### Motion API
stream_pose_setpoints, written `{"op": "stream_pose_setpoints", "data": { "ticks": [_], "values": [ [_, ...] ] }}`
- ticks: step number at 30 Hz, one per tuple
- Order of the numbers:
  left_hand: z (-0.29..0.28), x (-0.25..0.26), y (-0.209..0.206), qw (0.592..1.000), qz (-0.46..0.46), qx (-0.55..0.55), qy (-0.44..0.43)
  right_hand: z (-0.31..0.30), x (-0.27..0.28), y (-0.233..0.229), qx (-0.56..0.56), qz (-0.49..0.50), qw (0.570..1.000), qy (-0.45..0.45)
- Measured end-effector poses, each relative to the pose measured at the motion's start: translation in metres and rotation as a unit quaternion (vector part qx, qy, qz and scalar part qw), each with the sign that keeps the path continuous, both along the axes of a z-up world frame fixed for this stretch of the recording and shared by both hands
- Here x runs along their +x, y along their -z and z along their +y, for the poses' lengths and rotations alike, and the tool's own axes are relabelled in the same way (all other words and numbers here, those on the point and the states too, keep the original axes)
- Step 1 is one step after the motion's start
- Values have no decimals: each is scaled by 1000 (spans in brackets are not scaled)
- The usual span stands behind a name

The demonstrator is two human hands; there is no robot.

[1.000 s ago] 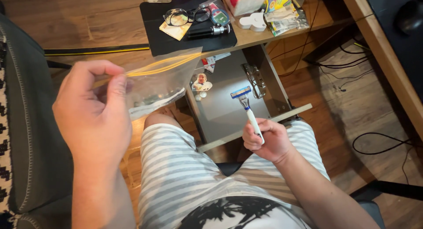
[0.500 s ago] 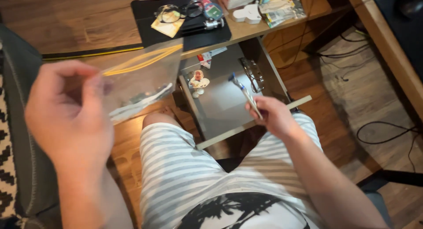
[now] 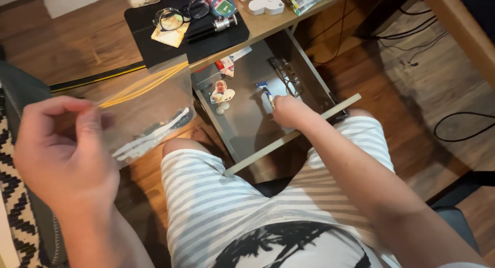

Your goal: Organizing various small items, boxes, and bags inside a desk drawer.

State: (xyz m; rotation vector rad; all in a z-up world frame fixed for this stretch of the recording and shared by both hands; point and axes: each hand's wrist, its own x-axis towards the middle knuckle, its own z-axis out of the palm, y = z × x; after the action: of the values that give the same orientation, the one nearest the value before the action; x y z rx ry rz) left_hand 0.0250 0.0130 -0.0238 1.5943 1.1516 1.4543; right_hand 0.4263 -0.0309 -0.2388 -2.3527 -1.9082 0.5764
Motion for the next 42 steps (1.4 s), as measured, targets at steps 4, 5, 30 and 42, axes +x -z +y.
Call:
{"op": "stream_pose_setpoints", "data": {
  "ticks": [4,5,30,42],
  "values": [
    [-1,0,2,1000,-17,-18,7,5,7,18,-21,-54,998,12],
    [0,-1,3,1000,-3,-8,8,6,7,19,-43,-72,996,15],
    [-1,-21,-12,999,-36,6,-2,18,-9,-25,-104,-133,981,93],
    [0,-28,-23,1000,-12,4,-24,27,39,-44,-17,-190,964,184]
  ]
}}
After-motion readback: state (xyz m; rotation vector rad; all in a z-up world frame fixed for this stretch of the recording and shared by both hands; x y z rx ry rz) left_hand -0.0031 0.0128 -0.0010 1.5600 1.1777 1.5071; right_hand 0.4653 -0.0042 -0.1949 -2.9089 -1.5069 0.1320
